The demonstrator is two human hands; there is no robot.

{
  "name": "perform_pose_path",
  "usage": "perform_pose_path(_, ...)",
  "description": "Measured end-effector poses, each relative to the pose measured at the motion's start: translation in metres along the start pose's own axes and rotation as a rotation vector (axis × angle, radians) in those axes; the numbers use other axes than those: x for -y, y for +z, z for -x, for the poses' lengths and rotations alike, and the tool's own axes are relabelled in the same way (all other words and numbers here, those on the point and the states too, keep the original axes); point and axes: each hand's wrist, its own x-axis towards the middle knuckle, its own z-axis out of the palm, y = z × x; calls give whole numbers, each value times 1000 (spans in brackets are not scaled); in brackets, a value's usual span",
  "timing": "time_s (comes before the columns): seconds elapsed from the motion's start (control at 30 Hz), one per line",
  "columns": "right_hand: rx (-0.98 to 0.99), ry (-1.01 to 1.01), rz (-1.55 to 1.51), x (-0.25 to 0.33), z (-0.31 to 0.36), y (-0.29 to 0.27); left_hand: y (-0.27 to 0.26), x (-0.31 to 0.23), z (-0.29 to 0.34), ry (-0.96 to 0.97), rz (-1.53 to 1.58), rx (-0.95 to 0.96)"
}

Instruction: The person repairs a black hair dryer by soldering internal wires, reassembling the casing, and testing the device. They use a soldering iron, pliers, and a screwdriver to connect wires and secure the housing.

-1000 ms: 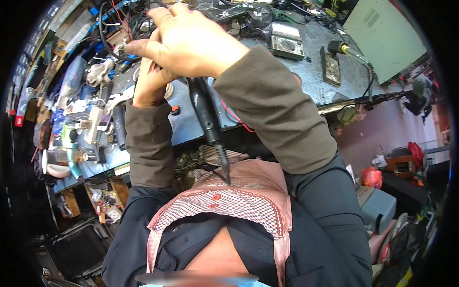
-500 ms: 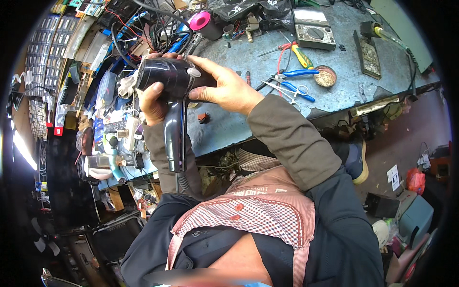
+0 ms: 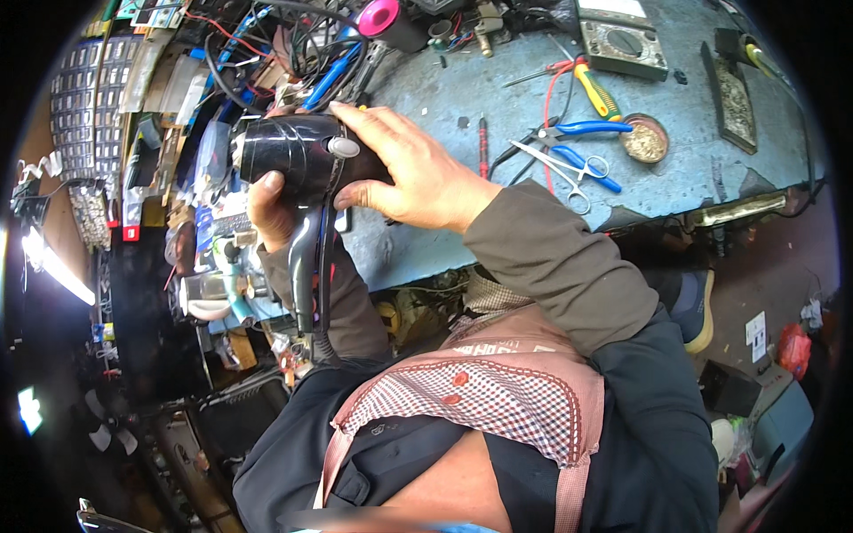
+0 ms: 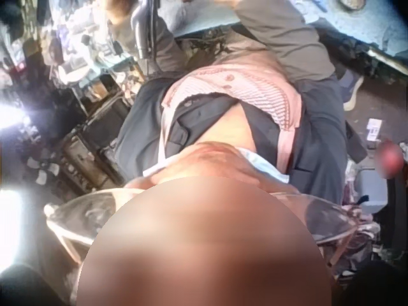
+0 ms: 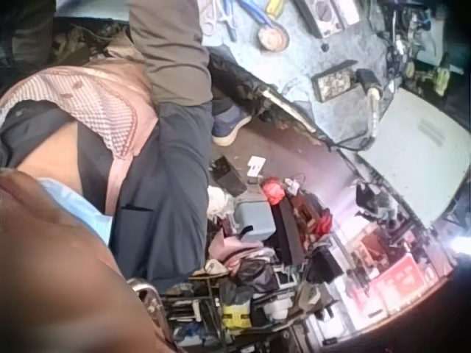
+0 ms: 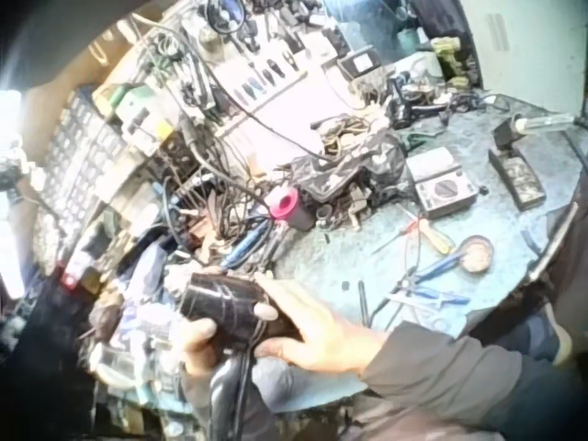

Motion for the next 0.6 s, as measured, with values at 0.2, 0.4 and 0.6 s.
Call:
perform_pose_path(0.2, -25, -52, -16, 0, 0, 9, -2, -12, 10, 142, -261, -133)
perform_pose_path(0.4, 11, -42, -35, 3, -2, 9, -2, -3, 26, -68, -47, -176)
perform_pose_path(0.6, 79, -37, 31, 5, -3, 7, 10, -4, 29, 9, -67, -225)
